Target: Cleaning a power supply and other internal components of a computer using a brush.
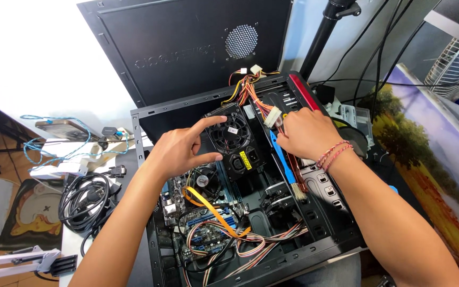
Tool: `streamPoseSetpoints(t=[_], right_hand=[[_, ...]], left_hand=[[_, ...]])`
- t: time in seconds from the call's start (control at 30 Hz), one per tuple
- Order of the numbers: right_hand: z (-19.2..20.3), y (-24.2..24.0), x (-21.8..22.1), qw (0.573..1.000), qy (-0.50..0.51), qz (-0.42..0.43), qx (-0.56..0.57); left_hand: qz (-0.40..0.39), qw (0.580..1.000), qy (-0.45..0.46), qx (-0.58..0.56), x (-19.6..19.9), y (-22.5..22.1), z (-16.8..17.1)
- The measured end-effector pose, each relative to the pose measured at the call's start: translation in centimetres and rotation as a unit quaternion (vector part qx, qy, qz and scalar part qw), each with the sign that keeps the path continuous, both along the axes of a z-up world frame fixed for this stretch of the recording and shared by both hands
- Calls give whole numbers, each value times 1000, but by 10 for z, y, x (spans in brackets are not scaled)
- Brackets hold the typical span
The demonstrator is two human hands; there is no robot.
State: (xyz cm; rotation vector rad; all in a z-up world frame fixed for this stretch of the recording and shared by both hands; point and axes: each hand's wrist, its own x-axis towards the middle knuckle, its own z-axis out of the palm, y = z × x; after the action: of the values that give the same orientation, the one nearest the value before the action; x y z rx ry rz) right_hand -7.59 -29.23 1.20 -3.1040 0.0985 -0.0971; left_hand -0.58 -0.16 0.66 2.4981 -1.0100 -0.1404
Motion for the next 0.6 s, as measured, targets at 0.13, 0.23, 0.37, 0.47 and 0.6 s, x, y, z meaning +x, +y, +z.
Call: streamPoseSetpoints(t=[0.13,0.23,0.37,0.47,0.6], right_hand=[[15,-1,-5,998,26,-33,43],[25,-4,-8,1000,11,-12,23],[45,4,-14,969,22,-57,241],[49,10,-16,933,19,29,357],[52,22,-20,905,29,178,385]], left_hand=[[-11,1000,-15,-13,0,3,-3],[-15,1000,-19,-13,0,6,-5],[-51,997,-27,-47,1,9,-8],[-68,996,-20,-58,2,9,-12],[-54,998,4,19,0,5,-5]])
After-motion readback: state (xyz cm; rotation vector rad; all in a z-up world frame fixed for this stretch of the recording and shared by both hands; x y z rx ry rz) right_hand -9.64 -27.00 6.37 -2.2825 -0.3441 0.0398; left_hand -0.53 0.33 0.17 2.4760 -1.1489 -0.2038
